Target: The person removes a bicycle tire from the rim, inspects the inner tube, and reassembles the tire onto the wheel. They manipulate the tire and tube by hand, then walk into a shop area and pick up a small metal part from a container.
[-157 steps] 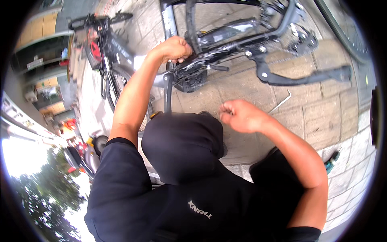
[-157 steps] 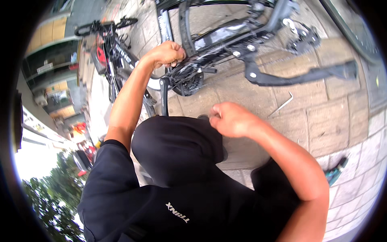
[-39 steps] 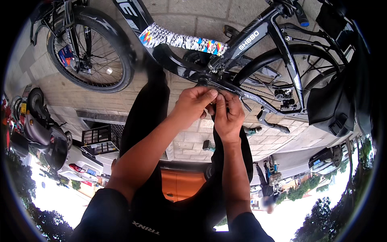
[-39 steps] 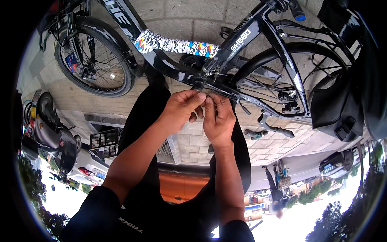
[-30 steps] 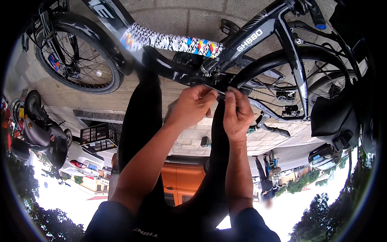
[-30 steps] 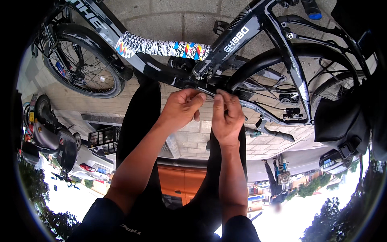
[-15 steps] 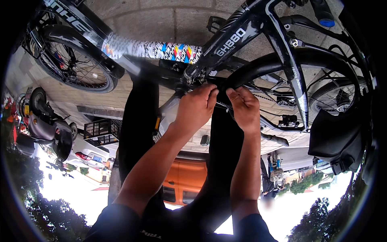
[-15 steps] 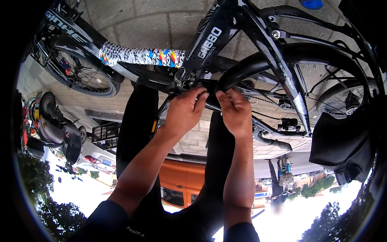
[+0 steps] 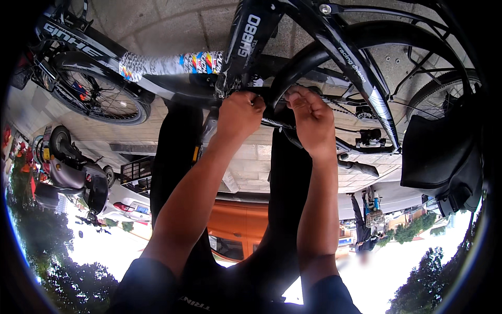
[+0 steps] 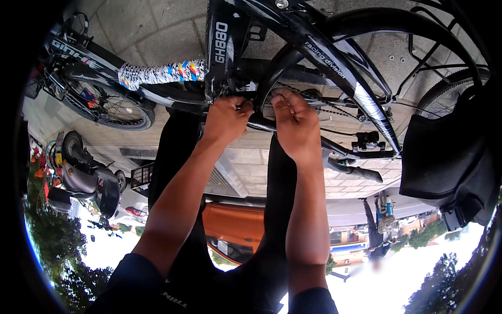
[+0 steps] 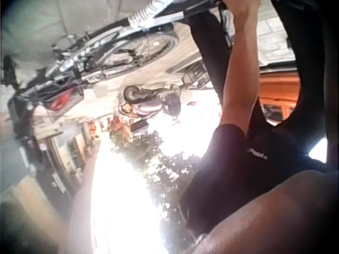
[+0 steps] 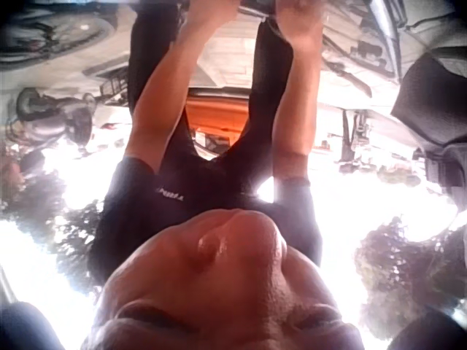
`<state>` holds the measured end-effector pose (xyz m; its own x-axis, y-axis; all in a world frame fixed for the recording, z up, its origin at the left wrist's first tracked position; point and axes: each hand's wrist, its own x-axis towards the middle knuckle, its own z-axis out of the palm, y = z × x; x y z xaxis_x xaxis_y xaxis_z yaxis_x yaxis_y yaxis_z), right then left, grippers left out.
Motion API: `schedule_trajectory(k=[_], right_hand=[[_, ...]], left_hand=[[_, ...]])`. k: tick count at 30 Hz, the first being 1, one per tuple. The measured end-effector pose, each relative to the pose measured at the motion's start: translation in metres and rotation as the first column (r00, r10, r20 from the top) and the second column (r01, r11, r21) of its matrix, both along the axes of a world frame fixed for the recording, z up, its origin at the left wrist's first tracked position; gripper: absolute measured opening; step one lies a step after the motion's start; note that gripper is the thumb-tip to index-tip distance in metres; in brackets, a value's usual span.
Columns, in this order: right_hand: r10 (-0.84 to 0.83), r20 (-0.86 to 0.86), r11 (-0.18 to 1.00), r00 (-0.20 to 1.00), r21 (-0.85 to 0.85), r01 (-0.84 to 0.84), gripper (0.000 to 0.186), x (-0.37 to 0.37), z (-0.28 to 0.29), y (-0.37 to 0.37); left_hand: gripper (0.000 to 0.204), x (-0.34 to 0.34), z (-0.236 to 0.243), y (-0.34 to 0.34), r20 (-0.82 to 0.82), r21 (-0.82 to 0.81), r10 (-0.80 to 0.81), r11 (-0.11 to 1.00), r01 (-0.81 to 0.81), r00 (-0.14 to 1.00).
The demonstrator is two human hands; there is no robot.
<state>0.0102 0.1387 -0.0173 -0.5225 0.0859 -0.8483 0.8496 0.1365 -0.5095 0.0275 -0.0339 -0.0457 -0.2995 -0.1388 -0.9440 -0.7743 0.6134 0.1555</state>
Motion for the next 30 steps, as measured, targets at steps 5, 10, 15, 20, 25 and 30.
schedule_trajectory(k=[5,10,15,20,25,30], right_hand=[[-0.162,-0.048,0.985,0.986,0.054,0.164,0.02,-0.004,0.011,0.015],[-0.288,-0.018,0.957,0.957,0.036,0.289,0.021,0.01,0.016,0.038],[-0.311,0.031,0.95,0.95,-0.024,0.312,0.028,0.022,0.028,0.052],[-0.313,-0.006,0.95,0.95,0.004,0.313,0.027,0.027,0.029,0.058],[-0.324,0.055,0.944,0.944,-0.053,0.327,0.031,0.024,0.034,0.069],[-0.276,-0.009,0.96,0.961,-0.043,0.275,0.03,0.018,0.037,0.064]], left_hand=[[0.025,-0.009,0.002,0.008,0.105,-0.008,0.052,0.999,-0.052,0.993],[0.018,-0.004,0.0,0.017,0.062,-0.082,0.058,0.995,-0.053,0.996],[0.014,-0.011,0.009,0.03,0.088,-0.147,0.061,0.988,-0.048,0.994],[0.014,-0.008,0.013,0.037,0.043,-0.188,0.122,0.976,-0.112,0.992],[0.013,0.003,-0.021,0.013,-0.069,-0.117,-0.743,0.669,0.734,0.666],[0.017,-0.008,-0.054,0.0,0.269,0.27,-0.804,0.592,0.76,0.531]])
